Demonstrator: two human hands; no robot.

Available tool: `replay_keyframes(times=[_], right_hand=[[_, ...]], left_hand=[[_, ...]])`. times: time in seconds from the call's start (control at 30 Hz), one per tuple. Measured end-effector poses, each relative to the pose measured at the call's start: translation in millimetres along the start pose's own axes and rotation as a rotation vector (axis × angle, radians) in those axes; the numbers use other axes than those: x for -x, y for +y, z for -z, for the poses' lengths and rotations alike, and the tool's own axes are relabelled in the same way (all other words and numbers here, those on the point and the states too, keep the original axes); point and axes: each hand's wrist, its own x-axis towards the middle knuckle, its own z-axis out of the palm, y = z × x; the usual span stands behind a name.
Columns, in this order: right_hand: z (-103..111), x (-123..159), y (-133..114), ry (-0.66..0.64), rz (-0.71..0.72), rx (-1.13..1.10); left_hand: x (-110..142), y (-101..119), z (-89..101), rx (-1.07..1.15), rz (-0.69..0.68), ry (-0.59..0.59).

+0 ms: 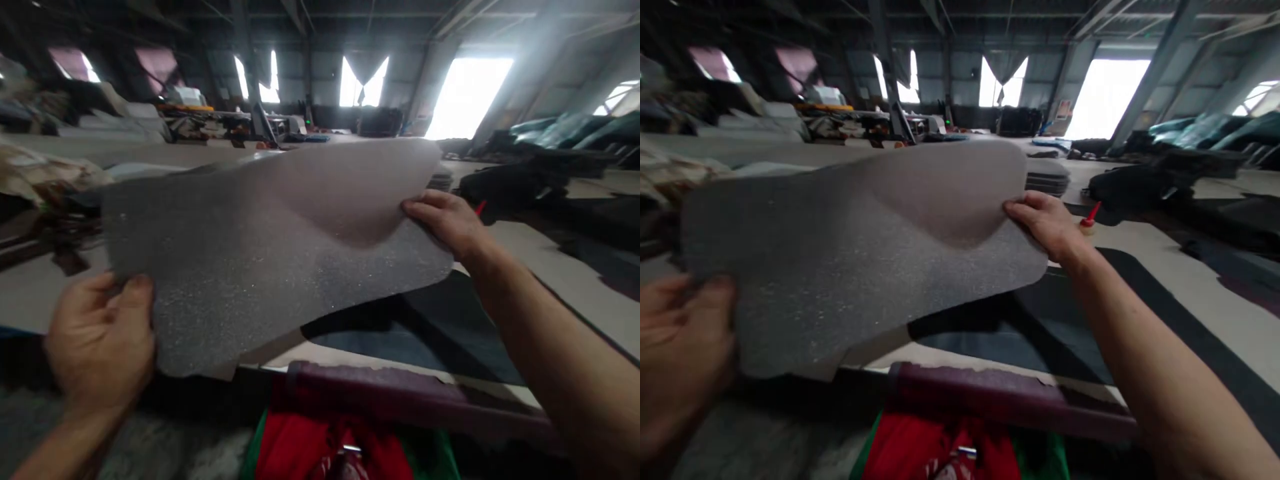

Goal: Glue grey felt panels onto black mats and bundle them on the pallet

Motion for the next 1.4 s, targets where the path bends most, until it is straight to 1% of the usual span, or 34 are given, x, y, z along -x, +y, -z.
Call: replay_keyframes(times=[0.03,0.1,0.17,0.27,0.37,0.43,0.5,0.6,0.7,0.9,1.03,1.13,1.27,1.33,1.4], right_hand=[[22,7,3,0.069,-0.017,0.043],[62,23,12,0.18,-0.056,0.124],[94,44,23,0.224,-0.113,0.189],[126,76,46,0.25,-0.233,0.245],[141,103,76,0.313,-0.314,0.293],[146,116,96,0.331,-0.356,0.32],[147,124,116,0.329,-0.369,0.343],[148,129,138,0.336,-0.342,0.383],[150,129,151,0.349,-0.333,0.429],[151,126,164,0.374,-0.316,0.543],[153,123,169,0.388,-0.309,0.621],[154,122,170,0.38,-0.309,0.65],[154,122,168,0.352,-0.309,0.693],[153,121,166,0.361,-0.309,0.725],[151,122,164,0.363,-0.308,0.748]], left_hand=[[-1,13,-15.8,0.036,-0.021,-0.032],[3,35,-47.0,0.1,-0.026,-0.146],[12,48,-75.4,0.111,0.004,-0.291],[33,57,-108.8,0.075,0.023,-0.493],[53,57,-129.2,0.05,-0.016,-0.676],[62,55,-137.5,-0.013,-0.06,-0.756],[67,52,-143.2,-0.072,-0.11,-0.793],[70,48,-148.9,-0.126,-0.173,-0.799],[71,45,-152.9,-0.214,-0.202,-0.803],[71,42,-160.2,-0.312,-0.229,-0.809],[68,38,-165.8,-0.379,-0.2,-0.846],[65,29,-172.4,-0.452,-0.168,-0.837],[64,18,-178.7,-0.401,-0.188,-0.81],[65,19,-178.6,-0.366,-0.185,-0.825],[66,25,-175.9,-0.365,-0.17,-0.836]])
